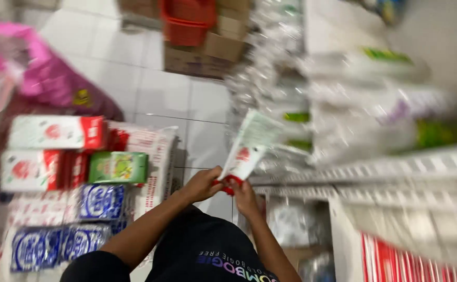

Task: The person places a white packet and a stack of red packets onto a shelf, then repeatedly picks up and examines various white, green, and blue packets from a lower surface.

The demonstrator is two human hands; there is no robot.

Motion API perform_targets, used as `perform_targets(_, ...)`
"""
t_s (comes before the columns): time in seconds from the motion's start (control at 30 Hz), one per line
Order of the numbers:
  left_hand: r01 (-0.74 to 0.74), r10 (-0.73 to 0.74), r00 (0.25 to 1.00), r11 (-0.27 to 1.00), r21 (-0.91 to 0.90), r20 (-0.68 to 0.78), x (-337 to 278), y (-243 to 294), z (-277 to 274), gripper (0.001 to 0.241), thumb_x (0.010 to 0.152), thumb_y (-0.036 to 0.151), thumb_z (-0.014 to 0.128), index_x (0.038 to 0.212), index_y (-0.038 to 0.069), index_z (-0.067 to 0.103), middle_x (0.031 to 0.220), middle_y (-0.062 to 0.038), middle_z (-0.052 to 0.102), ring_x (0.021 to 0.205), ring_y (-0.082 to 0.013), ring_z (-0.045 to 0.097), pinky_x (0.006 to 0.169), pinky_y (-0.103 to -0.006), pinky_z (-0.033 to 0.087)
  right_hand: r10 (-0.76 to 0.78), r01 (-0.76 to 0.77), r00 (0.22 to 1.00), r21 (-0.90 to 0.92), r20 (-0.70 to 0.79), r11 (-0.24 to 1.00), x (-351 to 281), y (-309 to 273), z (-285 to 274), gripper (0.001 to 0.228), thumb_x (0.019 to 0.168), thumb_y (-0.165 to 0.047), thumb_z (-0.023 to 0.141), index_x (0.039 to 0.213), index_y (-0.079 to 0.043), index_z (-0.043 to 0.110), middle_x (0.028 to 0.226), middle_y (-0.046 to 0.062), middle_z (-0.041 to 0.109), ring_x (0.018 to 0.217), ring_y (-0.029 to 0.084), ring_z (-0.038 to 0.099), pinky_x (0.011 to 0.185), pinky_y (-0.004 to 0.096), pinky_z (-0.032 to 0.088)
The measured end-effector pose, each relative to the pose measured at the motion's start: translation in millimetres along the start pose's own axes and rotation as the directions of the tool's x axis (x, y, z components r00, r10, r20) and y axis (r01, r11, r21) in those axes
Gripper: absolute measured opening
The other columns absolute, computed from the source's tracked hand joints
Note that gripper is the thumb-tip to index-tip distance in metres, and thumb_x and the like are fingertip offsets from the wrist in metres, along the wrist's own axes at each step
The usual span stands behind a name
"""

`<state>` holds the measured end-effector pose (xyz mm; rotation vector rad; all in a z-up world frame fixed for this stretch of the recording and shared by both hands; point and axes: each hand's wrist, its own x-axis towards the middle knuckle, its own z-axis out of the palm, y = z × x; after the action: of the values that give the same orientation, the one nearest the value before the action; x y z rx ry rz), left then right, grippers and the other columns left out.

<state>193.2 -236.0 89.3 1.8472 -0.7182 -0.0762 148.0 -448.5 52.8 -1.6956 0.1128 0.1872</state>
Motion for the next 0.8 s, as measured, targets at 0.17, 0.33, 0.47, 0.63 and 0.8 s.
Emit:
perform_targets(0.17, -0.345, 0.385, 0.885, 0.920, -0.185, 0.261, 28, 99, 88, 0.035, 0.087, 0.013, 0.075, 0.116, 0.007, 0.057, 0.092, -0.016, 0.072, 0.077, -0.0345, 0.072, 0.066, -0.0425, 0.057, -0.248, 0.146, 0.875, -0.261, -0.416, 0.954, -157, -18, -82, 0.034, 0.107, -0.031, 0.054, 0.115, -0.002, 0.069, 0.102, 0.005, 0.075, 0.093, 0.020, 0.072, 0.085, 0.035, 0.056)
perform_targets(0.33, -0.338, 0.549, 0.767, 0.786, -0.517, 0.333, 20, 198, 176, 0.046, 0.090, 0.009, 0.070, 0.131, 0.003, 0.049, 0.103, -0.015, 0.072, 0.089, -0.0299, 0.075, 0.075, -0.0370, 0.059, -0.337, 0.128, 0.586, -0.326, -0.737, 0.937, -285, -61, -102, 0.042, 0.106, -0.034, 0.053, 0.127, 0.001, 0.063, 0.122, 0.010, 0.067, 0.111, 0.021, 0.062, 0.103, 0.038, 0.048)
perform_targets(0.47, -0.167, 0.518, 0.738, 0.762, -0.626, 0.432, 17, 279, 231, 0.043, 0.100, 0.010, 0.067, 0.139, 0.003, 0.051, 0.108, -0.015, 0.072, 0.095, -0.0235, 0.074, 0.081, -0.0352, 0.058, -0.360, 0.159, 0.342, -0.324, -0.868, 0.933, -359, -111, -122, 0.059, 0.108, -0.040, 0.056, 0.145, 0.004, 0.044, 0.134, 0.014, 0.059, 0.121, 0.022, 0.057, 0.109, 0.038, 0.044)
perform_targets(0.63, 0.317, 0.193, 0.793, 0.678, -0.663, 0.577, 45, 367, 272, 0.047, 0.102, 0.003, 0.059, 0.146, 0.004, 0.044, 0.102, -0.023, 0.067, 0.063, -0.0235, 0.059, 0.052, -0.0372, 0.049, -0.425, 0.289, 0.271, -0.348, -0.864, 0.892, -391, -174, -183, 0.062, 0.111, -0.039, 0.060, 0.152, 0.002, 0.039, 0.145, 0.012, 0.055, 0.133, 0.019, 0.053, 0.115, 0.034, 0.045)
perform_targets(0.8, 0.168, 0.254, 0.930, 0.351, -0.921, 0.266, 72, 403, 302, 0.049, 0.104, -0.001, 0.056, 0.146, 0.007, 0.034, 0.129, -0.013, 0.057, 0.098, -0.0179, 0.069, 0.080, -0.0341, 0.065, -0.350, 0.327, 0.319, -0.244, -0.881, 0.913, -386, -216, -259, 0.055, 0.108, -0.030, 0.068, 0.150, -0.002, 0.046, 0.115, 0.007, 0.070, 0.090, 0.011, 0.064, 0.075, 0.027, 0.053)
